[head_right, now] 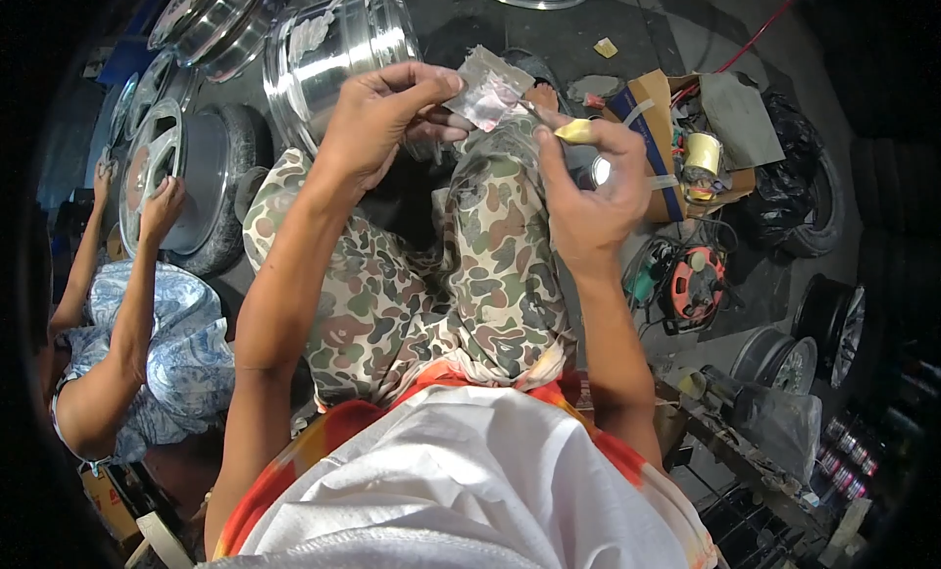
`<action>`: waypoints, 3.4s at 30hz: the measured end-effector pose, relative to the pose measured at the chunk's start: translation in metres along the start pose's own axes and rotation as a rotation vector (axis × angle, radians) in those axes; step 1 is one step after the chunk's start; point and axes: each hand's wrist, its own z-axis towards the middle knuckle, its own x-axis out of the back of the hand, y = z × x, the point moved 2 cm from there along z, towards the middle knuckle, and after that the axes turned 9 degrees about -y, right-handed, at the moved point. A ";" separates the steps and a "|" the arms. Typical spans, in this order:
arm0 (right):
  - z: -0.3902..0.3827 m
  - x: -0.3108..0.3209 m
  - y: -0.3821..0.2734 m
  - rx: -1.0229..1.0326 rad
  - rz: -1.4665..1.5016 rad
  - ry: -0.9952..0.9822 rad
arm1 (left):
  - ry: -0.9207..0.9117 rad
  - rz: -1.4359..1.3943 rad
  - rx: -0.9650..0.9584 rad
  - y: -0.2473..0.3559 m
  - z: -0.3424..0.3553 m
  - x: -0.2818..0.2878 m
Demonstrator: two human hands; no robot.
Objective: Repairing and polishing wheel rims using putty and sandpaper.
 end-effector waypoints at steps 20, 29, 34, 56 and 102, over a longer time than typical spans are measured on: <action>0.008 -0.002 -0.009 0.512 -0.699 -0.110 | 0.063 0.060 -0.088 0.003 0.001 0.000; 0.009 0.000 -0.011 0.486 -0.652 -0.142 | 0.052 0.179 -0.169 0.007 0.000 0.000; 0.008 0.009 0.003 0.202 -0.413 -0.075 | -0.049 0.184 -0.171 0.010 -0.001 0.003; 0.000 0.010 -0.004 -0.133 0.173 -0.200 | 0.005 0.205 -0.073 0.009 0.003 0.008; 0.002 -0.002 -0.007 0.073 -0.347 -0.189 | -0.014 0.229 -0.186 0.000 0.000 0.002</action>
